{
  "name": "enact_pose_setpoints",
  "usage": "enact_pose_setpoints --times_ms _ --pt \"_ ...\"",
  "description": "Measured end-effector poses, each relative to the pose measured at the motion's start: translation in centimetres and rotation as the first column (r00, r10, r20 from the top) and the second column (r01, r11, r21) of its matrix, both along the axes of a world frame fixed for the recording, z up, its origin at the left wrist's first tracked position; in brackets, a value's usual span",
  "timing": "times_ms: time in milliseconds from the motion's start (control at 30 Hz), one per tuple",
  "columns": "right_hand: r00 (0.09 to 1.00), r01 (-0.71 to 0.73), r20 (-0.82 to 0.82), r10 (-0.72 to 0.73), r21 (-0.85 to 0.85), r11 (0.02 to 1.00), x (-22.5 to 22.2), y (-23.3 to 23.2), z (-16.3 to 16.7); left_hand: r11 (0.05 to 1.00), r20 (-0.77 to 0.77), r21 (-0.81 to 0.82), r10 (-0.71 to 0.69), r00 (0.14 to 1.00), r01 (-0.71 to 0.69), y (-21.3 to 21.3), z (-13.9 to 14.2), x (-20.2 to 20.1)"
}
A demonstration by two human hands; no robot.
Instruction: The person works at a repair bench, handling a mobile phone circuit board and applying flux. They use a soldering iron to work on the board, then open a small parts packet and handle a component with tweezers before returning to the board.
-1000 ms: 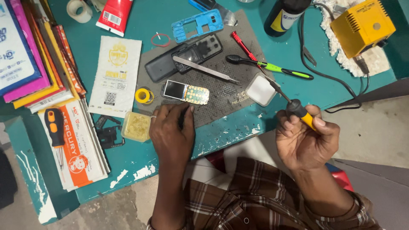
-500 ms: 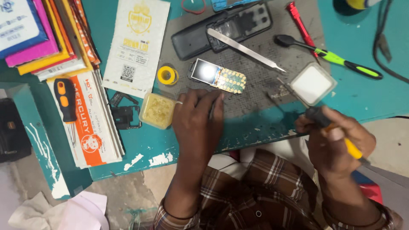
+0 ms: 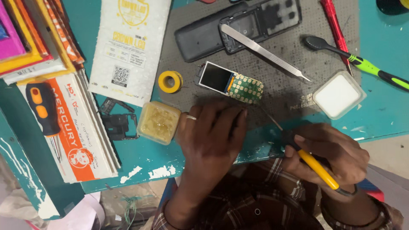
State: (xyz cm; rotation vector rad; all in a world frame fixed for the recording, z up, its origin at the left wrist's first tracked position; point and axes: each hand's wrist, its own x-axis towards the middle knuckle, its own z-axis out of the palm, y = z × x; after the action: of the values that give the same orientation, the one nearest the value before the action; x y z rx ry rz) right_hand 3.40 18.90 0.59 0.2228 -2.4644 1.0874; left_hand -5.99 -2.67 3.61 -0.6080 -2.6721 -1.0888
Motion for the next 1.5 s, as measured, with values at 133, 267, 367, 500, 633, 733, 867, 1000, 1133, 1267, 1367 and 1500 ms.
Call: enact_pose_setpoints --times_ms 133,267,367,500,633,733,867,1000,1133,1267,1367,1500 --pt "0.998 0.039 0.043 -0.038 -0.029 0.999 0.1 0.1 -0.3 1.0 -0.03 -0.004 -0.018 0.999 0.018 -0.4 -0.2 0.3" --pt "0.997 0.076 -0.025 -0.078 -0.079 0.994 0.2 0.0 -0.8 1.0 -0.087 -0.019 0.0 0.996 -0.002 -0.2 -1.0 0.4" --pt "0.995 0.041 -0.084 -0.053 -0.148 0.988 0.0 -0.1 -1.2 1.0 -0.096 -0.028 0.003 0.995 -0.006 -0.2 -1.3 0.7" --pt "0.993 -0.022 -0.114 0.013 -0.074 0.997 0.0 -0.3 -0.5 0.999 -0.122 0.044 0.008 0.992 -0.002 -0.3 -1.5 1.1" --pt "0.975 -0.079 -0.206 0.084 0.03 0.996 -0.6 -0.8 0.7 0.997 -0.141 0.071 -0.018 0.99 0.029 -0.4 -1.8 1.1" --pt "0.973 -0.114 -0.198 0.115 0.014 0.993 -1.4 -1.0 1.0 0.997 -0.168 0.073 -0.006 0.986 0.019 -0.3 -1.9 1.1" --pt "0.968 -0.129 -0.215 0.127 0.005 0.992 -1.8 -1.1 0.8 0.997 -0.117 0.074 -0.003 0.993 0.012 -0.2 -1.7 1.2" --pt "0.968 -0.139 -0.211 0.137 0.005 0.99 -1.8 -1.1 0.7 0.998 -0.134 0.056 0.01 0.991 -0.002 -0.1 -1.6 1.3" --pt "0.965 -0.15 -0.218 0.148 0.006 0.989 -1.9 -1.2 0.9 0.999 -0.142 0.052 0.009 0.99 -0.002 -0.1 -1.7 1.2" --pt "0.968 -0.14 -0.21 0.139 0.011 0.99 -2.0 -1.2 0.9 0.999 -0.133 0.048 0.01 0.991 -0.004 -0.1 -1.9 1.2" --pt "0.971 -0.14 -0.195 0.141 0.016 0.99 -2.1 -1.2 0.8 0.999 -0.13 0.044 0.015 0.991 -0.009 -0.1 -2.0 1.2" --pt "0.972 -0.144 -0.185 0.144 0.013 0.989 -2.1 -1.2 0.8 0.999 -0.131 0.046 0.014 0.991 -0.008 -0.1 -1.9 1.2"
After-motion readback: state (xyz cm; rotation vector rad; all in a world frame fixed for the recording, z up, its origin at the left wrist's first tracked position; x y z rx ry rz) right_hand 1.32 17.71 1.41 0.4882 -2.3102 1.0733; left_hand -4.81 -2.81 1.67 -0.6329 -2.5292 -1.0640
